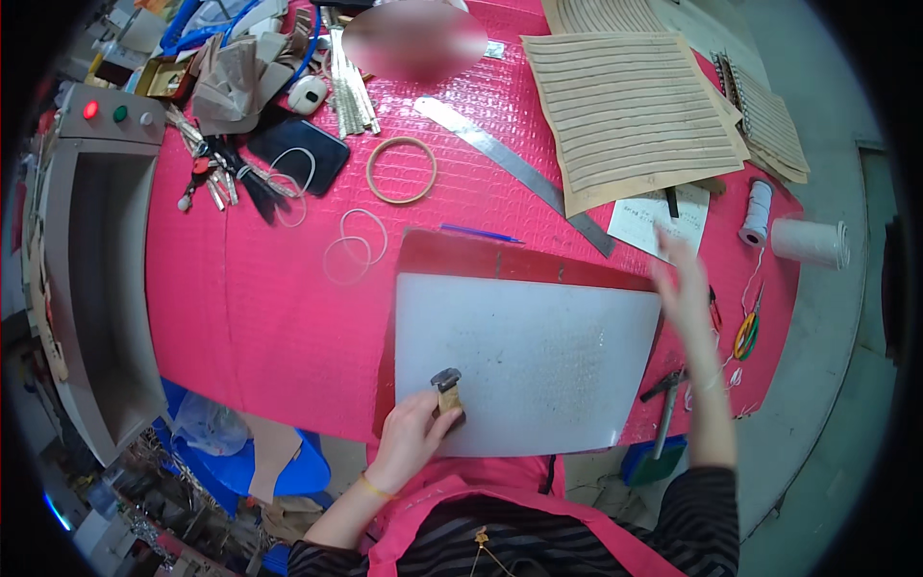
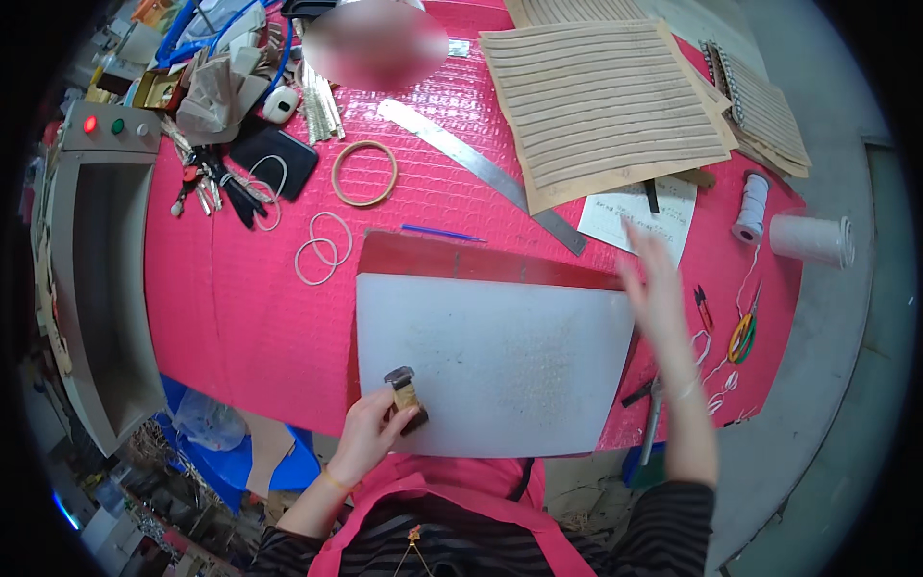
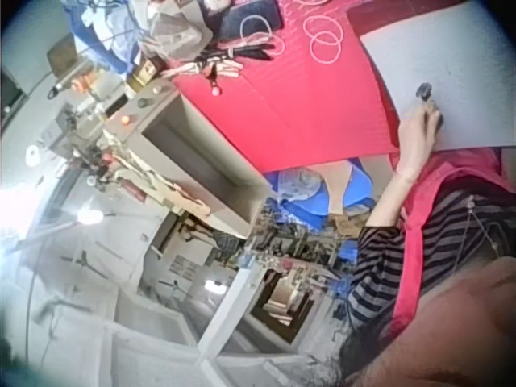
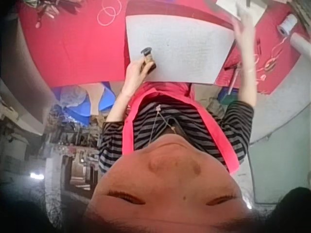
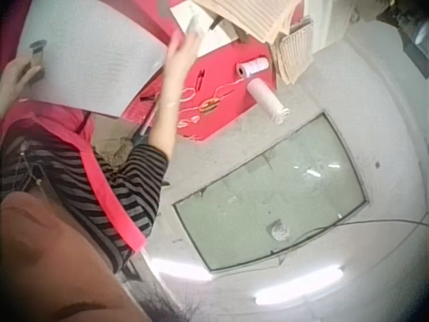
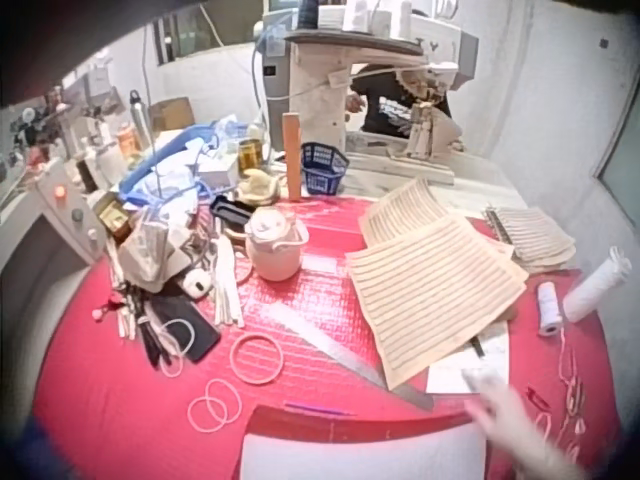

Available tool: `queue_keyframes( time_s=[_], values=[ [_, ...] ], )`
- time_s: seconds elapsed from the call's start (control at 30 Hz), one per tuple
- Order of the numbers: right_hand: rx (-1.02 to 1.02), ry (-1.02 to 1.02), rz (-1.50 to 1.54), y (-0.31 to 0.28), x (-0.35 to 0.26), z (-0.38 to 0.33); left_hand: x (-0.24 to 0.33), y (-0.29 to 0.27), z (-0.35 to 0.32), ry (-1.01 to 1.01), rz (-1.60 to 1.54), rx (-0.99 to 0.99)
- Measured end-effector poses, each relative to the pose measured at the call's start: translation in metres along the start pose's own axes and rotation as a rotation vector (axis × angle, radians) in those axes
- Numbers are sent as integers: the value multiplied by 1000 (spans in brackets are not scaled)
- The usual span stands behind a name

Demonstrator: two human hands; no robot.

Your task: Punching alignment or stitch holes into shoe material using a multi-prong punch tool and a hammer.

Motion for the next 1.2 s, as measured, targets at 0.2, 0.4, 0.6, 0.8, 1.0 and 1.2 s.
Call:
queue_keyframes(
  time_s=[0.2, 0.4, 0.6, 0.8, 1.0, 1.2],
  values=[
    [111, 429, 45, 44, -15, -164, -6, 6, -5, 62, 329, 166],
    [193, 521, 131, 68, -27, -166, -32, 16, -11, -115, 122, 396],
    [113, 447, 169, 77, -52, -184, -54, 19, -35, -129, 77, 524],
    [127, 355, 290, 102, -91, -196, -120, -10, -84, -369, -277, 416],
    [-43, 504, 60, 114, -58, -199, -171, -2, -102, -247, -1099, 189],
    [-228, 567, 474, 129, -91, -148, -172, -19, -158, -277, -1365, 449]
  ],
)
Point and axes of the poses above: each hand's wrist, its own z-axis towards the middle knuckle, its own y-axis out of the palm, x = y × z, the point moved 3 cm from there along z, towards the middle knuckle, and after that the axes turned 1 degree about x, right-handed, at the moved point
